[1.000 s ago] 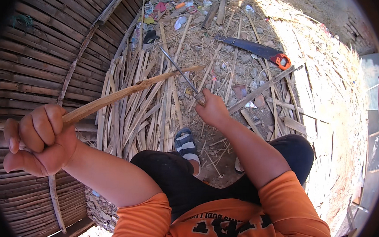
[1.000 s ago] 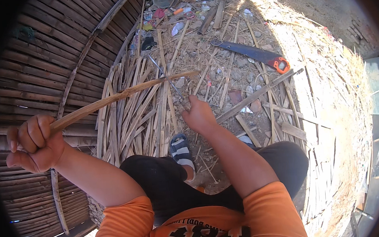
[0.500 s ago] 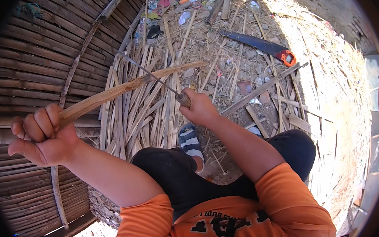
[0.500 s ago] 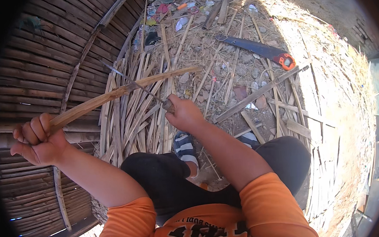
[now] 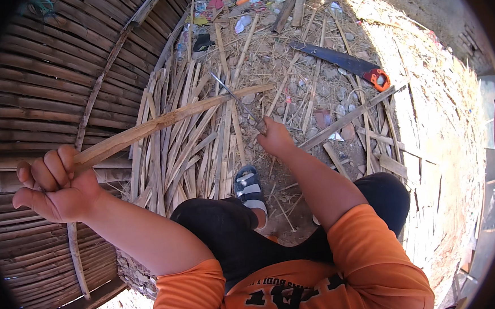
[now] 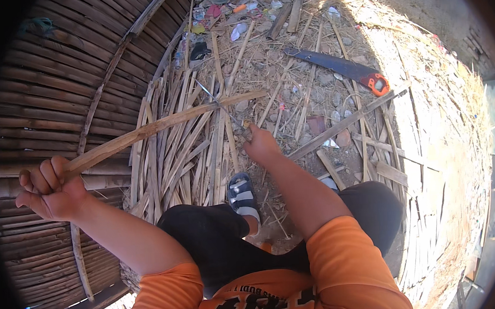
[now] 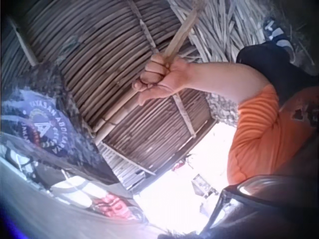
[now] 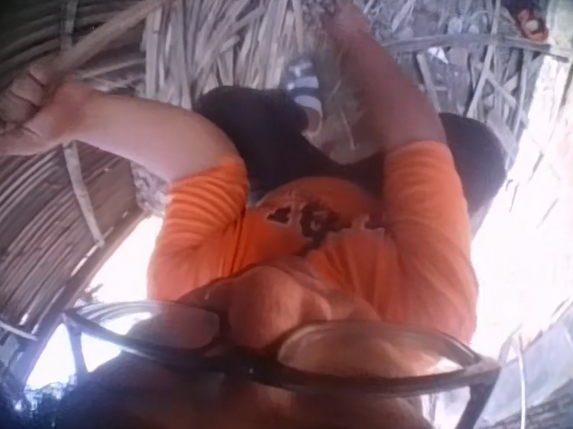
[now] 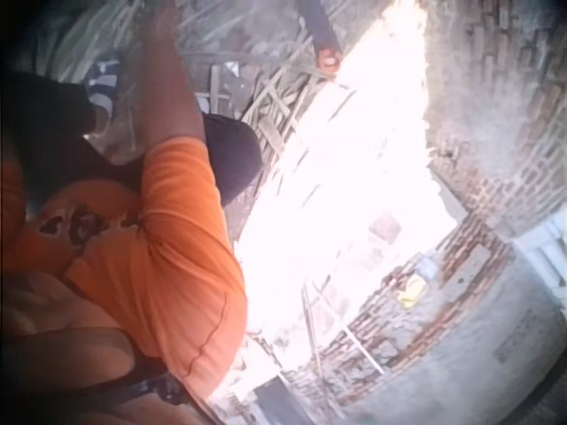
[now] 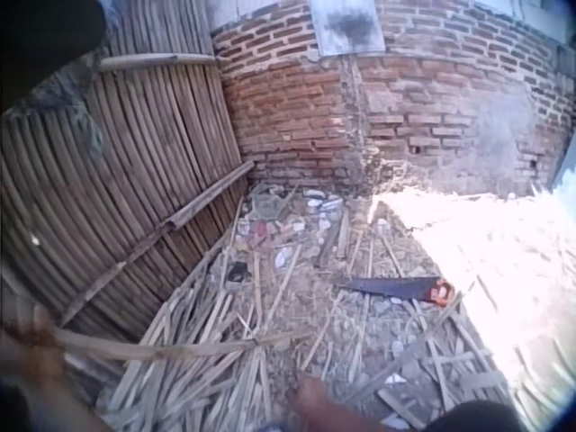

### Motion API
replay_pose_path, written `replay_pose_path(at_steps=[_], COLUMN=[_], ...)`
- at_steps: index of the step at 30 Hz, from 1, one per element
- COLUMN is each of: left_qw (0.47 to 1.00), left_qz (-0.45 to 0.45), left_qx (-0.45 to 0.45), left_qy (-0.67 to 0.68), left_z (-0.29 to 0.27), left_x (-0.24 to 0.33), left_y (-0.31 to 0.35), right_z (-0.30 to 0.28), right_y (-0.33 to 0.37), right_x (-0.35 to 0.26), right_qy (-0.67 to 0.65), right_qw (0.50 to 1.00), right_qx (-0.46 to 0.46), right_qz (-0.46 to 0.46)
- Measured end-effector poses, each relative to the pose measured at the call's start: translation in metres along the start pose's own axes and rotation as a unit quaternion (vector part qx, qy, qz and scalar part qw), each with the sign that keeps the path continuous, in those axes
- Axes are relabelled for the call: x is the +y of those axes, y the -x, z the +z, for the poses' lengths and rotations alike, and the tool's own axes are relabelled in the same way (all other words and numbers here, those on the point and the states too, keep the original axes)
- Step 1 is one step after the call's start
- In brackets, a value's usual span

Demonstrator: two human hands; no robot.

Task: The person strips thin layers from a bamboo pole using a large knife and their hands.

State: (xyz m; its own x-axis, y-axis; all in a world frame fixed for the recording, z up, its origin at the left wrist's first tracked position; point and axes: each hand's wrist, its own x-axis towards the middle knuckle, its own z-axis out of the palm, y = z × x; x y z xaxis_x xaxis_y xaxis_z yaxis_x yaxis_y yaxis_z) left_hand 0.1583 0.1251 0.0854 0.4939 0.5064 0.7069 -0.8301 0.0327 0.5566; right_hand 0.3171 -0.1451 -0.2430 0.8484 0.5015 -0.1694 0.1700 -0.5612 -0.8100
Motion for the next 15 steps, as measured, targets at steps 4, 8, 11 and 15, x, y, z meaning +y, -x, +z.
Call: replay_pose_path(at_steps=[4, 8, 11, 15], left_qw=[0.972, 0.93, 0.905, 0.904], left_qz=[0.063, 0.086, 0.086, 0.099], left_qx=[0.146, 0.239, 0.301, 0.292], left_qy=[-0.171, -0.266, -0.289, -0.297], left_z=[0.019, 0.054, 0.06, 0.059], left_x=[-0.003, -0.016, -0.02, -0.019], left_y=[0.009, 0.008, 0.007, 0.009], right_z=[0.007, 0.018, 0.015, 0.019], right_y=[0.013, 0.015, 0.0, 0.019], right_x=[-0.039, -0.034, -0.004, -0.028], right_qy=[-0.045, -0.003, -0.011, -0.019], right_qw=[0.999, 0.999, 0.998, 0.998], right_qx=[-0.016, 0.011, 0.023, 0.021], right_qz=[-0.005, -0.051, 0.057, -0.054])
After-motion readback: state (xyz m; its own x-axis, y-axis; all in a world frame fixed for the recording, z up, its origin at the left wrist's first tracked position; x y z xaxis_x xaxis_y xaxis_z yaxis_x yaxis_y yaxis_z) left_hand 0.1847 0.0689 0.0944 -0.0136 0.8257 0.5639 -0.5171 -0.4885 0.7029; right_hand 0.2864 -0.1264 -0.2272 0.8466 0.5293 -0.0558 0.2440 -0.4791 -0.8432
